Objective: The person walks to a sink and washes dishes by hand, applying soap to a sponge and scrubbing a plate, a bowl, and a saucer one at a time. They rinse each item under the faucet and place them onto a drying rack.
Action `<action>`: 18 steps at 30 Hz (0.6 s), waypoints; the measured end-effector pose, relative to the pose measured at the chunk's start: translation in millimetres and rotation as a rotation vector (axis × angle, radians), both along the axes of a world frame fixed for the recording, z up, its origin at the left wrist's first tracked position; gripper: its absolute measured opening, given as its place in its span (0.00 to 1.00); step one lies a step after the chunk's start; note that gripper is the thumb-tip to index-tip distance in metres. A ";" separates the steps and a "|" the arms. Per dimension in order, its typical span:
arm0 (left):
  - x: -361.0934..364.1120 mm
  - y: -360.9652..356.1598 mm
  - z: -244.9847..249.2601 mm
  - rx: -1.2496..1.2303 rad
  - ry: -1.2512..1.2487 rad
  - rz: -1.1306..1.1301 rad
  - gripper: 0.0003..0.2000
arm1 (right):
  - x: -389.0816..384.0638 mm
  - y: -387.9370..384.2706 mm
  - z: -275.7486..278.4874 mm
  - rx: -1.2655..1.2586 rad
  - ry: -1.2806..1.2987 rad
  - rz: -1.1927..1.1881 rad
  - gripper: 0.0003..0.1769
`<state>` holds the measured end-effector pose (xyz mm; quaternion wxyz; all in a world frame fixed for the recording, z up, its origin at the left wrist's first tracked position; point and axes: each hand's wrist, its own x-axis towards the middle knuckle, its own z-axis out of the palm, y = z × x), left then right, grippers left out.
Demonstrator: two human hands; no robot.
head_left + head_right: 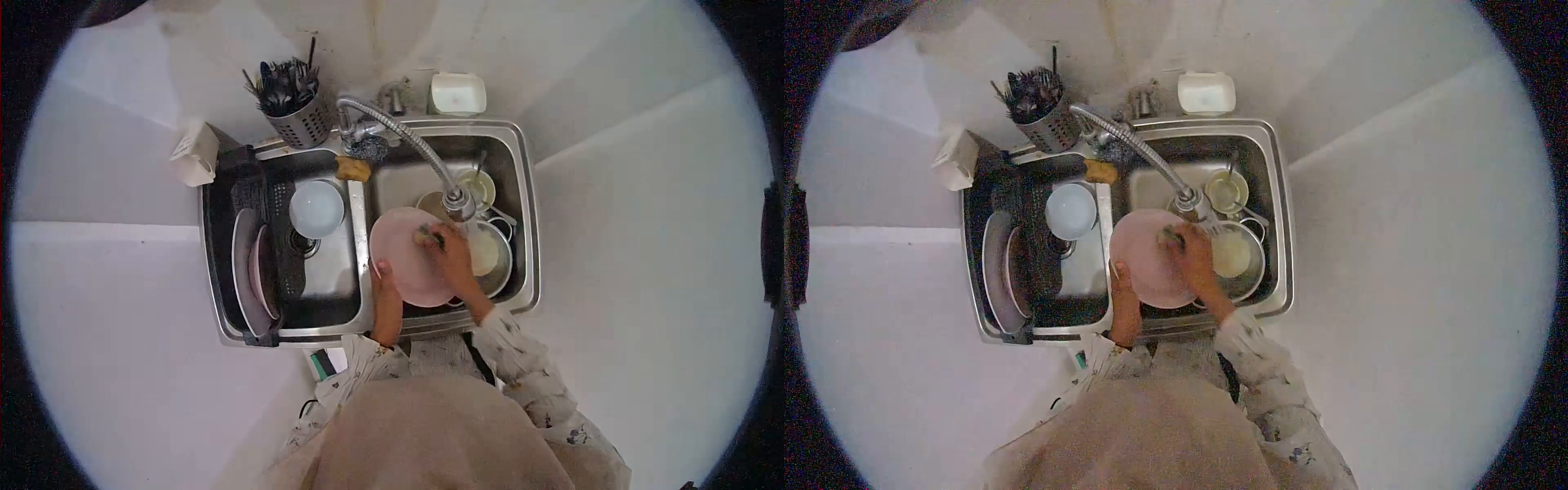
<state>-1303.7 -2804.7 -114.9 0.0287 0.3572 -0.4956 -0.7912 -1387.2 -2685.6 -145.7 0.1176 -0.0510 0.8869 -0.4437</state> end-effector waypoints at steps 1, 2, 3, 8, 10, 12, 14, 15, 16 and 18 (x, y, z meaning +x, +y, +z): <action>3.3 1.1 -28.7 -0.092 0.013 -0.028 0.31 | -4.7 -8.9 -13.0 0.043 0.230 -0.001 0.14; 5.1 0.2 -44.4 -0.183 0.027 -0.054 0.31 | -5.7 -16.6 -20.1 0.089 0.459 -0.001 0.18; 5.0 -2.8 -43.8 -0.187 0.032 -0.065 0.31 | 0.8 -24.8 -17.6 0.088 0.463 -0.014 0.18; -9.0 -18.8 -38.0 -0.269 0.029 -0.095 0.31 | 60.2 -10.4 0.2 -0.036 0.094 0.207 0.12; -6.5 -19.8 -27.2 -0.189 0.050 -0.081 0.30 | 53.5 8.8 -6.8 0.027 0.136 0.238 0.10; 0.5 -18.1 -34.3 -0.195 0.102 -0.103 0.28 | 31.7 14.6 -13.6 0.194 0.290 0.116 0.12; 5.6 -8.9 -29.5 -0.225 0.086 -0.110 0.28 | 11.2 -5.0 -26.9 0.205 0.291 0.013 0.13; 7.1 -6.2 -28.0 -0.252 0.069 -0.115 0.28 | 8.1 -20.8 -23.7 0.080 0.290 -0.092 0.13; 7.8 -6.7 -29.5 -0.256 0.067 -0.121 0.28 | 7.9 -32.8 -21.6 -0.045 0.287 -0.195 0.14; 6.4 -9.4 -36.3 -0.321 0.034 -0.181 0.28 | 25.4 -48.2 -16.9 -0.112 0.220 -0.166 0.12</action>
